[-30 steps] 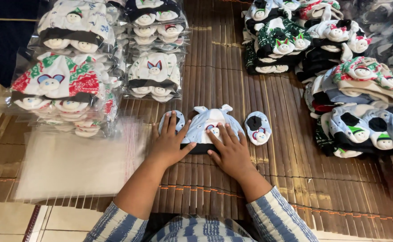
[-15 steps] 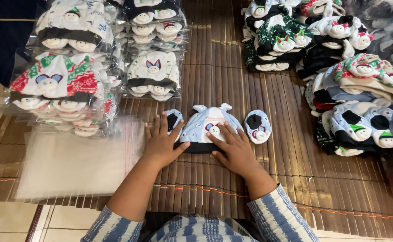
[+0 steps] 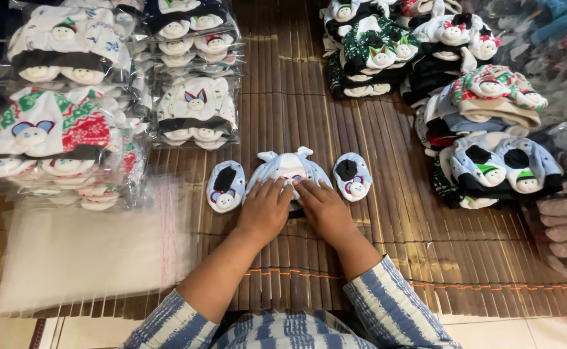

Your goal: Packaging baby hats into clear plastic bags

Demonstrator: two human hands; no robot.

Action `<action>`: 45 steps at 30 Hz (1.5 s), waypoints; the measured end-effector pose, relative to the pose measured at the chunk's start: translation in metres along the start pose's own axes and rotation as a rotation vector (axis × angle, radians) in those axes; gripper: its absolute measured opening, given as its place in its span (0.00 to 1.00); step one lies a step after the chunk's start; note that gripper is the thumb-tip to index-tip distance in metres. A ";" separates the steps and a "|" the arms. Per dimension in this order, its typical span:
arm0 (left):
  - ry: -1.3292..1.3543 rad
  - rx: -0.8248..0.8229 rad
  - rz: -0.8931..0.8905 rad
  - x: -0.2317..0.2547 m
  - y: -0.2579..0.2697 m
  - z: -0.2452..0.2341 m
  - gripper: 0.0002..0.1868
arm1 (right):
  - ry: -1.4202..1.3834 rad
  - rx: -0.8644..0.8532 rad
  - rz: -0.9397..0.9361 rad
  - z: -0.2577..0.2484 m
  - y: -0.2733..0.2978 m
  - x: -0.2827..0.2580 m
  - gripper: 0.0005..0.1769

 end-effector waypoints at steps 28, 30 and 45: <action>0.284 -0.282 -0.286 -0.029 -0.055 -0.022 0.12 | -0.026 0.277 0.154 -0.037 0.003 -0.049 0.35; 0.416 -0.372 -0.368 -0.033 -0.052 -0.018 0.13 | 0.178 0.160 -0.155 -0.018 0.004 -0.057 0.25; -0.009 0.094 -0.017 -0.006 -0.046 -0.035 0.15 | 0.688 -0.043 0.110 0.027 0.033 -0.025 0.24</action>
Point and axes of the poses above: each hand's wrist, its own y-axis away from the middle knuckle, its own z-axis out of the palm, x = y × z, the point moved 2 cm from there along -y, towards the middle knuckle, and after that the axes turned 9 degrees about -y, right-handed, at the moved point
